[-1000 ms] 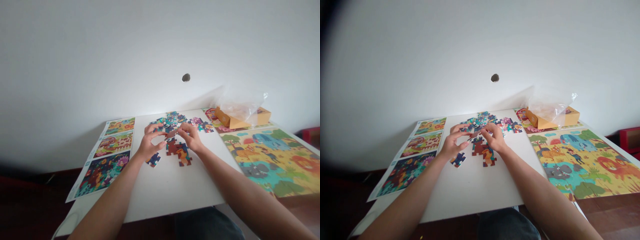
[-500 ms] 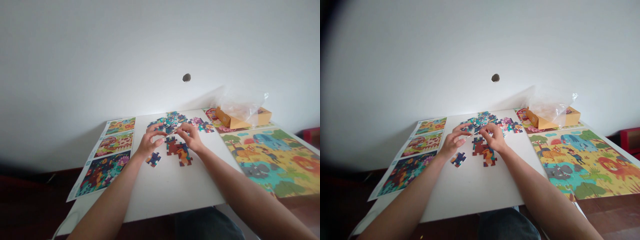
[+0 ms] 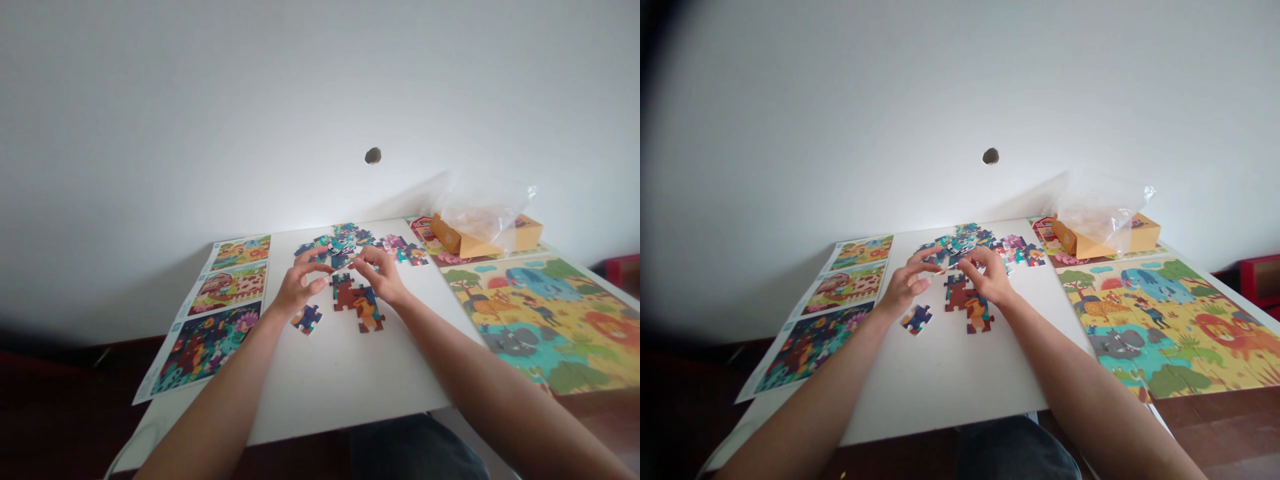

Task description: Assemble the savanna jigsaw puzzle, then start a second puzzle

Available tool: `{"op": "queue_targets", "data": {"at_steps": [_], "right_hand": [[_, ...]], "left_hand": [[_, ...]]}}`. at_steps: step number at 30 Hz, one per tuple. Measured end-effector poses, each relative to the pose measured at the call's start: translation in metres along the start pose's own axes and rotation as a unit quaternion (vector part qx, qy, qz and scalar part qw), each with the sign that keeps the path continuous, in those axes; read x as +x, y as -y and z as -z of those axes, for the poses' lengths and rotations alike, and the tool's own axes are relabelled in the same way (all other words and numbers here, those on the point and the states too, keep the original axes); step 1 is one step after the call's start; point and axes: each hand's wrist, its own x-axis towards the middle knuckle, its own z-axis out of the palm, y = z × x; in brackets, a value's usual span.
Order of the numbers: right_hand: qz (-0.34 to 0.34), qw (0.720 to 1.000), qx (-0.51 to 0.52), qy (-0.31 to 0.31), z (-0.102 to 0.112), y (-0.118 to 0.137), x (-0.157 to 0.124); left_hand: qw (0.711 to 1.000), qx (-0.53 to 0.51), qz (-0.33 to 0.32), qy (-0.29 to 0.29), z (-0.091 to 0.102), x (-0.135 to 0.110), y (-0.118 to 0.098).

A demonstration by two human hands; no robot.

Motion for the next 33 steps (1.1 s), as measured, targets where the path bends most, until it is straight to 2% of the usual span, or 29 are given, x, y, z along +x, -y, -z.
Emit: {"op": "queue_targets", "data": {"at_steps": [7, 17, 22, 28, 33], "right_hand": [[-0.002, 1.0, 0.0, 0.003, 0.0, 0.001, -0.001], [-0.003, 1.0, -0.005, -0.008, -0.001, -0.005, -0.001], [-0.023, 1.0, -0.004, -0.019, -0.002, -0.005, -0.001], [-0.034, 0.999, 0.016, -0.022, -0.002, -0.003, -0.001], [-0.045, 0.999, 0.0, -0.027, -0.002, -0.002, -0.001]], "left_hand": [[1.0, -0.023, 0.005, -0.001, 0.0, 0.0, -0.003], [1.0, 0.012, -0.015, 0.004, 0.001, -0.001, 0.001], [0.995, 0.089, -0.046, -0.022, -0.001, -0.003, -0.002], [0.967, 0.214, -0.116, -0.075, -0.003, -0.004, -0.008], [0.954, 0.254, -0.141, -0.07, -0.003, -0.003, -0.011]]}}
